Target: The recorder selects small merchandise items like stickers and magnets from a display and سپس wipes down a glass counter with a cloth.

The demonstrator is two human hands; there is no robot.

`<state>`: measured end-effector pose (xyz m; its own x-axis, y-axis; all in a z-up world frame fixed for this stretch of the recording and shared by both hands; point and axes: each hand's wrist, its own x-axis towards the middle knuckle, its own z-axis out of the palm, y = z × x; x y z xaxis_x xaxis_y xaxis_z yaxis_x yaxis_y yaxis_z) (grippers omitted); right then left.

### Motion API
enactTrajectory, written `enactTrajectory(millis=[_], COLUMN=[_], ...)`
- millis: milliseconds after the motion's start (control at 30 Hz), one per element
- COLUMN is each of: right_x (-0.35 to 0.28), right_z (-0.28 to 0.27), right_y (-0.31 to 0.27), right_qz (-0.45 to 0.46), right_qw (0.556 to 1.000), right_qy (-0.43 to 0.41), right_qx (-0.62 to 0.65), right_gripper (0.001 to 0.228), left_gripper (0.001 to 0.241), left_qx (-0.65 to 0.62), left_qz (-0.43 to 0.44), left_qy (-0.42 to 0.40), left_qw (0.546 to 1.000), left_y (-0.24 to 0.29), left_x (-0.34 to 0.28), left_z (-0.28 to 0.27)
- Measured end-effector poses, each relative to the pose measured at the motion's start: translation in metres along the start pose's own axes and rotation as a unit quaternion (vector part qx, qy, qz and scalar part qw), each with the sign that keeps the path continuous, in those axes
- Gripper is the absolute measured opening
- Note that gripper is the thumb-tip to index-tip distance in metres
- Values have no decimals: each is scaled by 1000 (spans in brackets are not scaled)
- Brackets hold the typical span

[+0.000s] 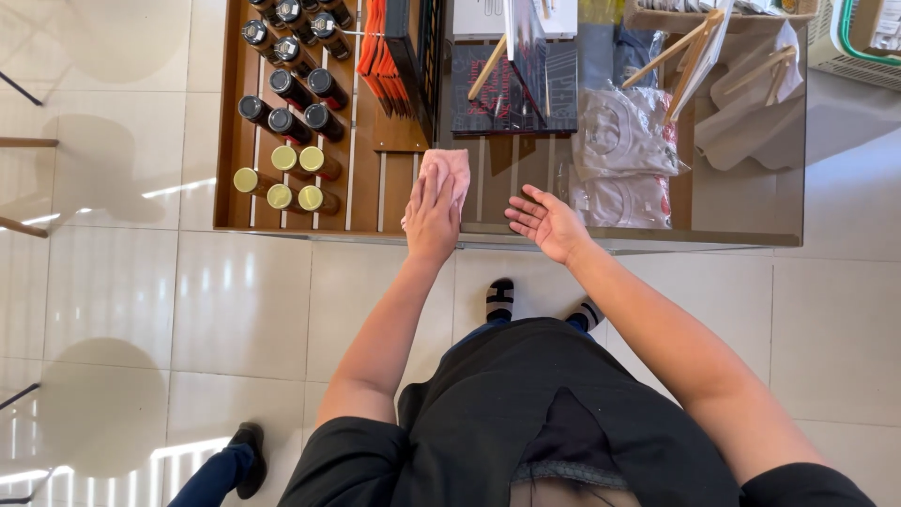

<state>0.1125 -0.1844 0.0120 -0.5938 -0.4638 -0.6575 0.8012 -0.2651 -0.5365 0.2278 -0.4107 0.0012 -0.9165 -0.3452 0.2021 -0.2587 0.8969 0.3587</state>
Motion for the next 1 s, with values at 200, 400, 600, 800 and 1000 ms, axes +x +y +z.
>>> enactTrajectory(millis=[200,400,600,800,1000], right_x=[-2,-5,-12,-13,-18], right_z=[0,-25,-46,-81,-108], right_y=[-4,-23,-48,-71,-118], right_qz=[-1,-15,-31,-24,-24], right_qw=[1000,999,998,998,999], right_qy=[5,21,31,35,25], right_qx=[9,34,51,52,36], right_gripper=[39,37,37,35,32], left_gripper=[54,55,55,51,53], left_qx=[42,38,14,7,5], left_qz=[-12,61,92,135,138], left_qy=[14,4,-23,-2,6], left_qw=[999,997,995,991,990], left_y=[22,58,89,135,187], left_x=[27,25,40,48,51], left_z=[17,25,45,62,86])
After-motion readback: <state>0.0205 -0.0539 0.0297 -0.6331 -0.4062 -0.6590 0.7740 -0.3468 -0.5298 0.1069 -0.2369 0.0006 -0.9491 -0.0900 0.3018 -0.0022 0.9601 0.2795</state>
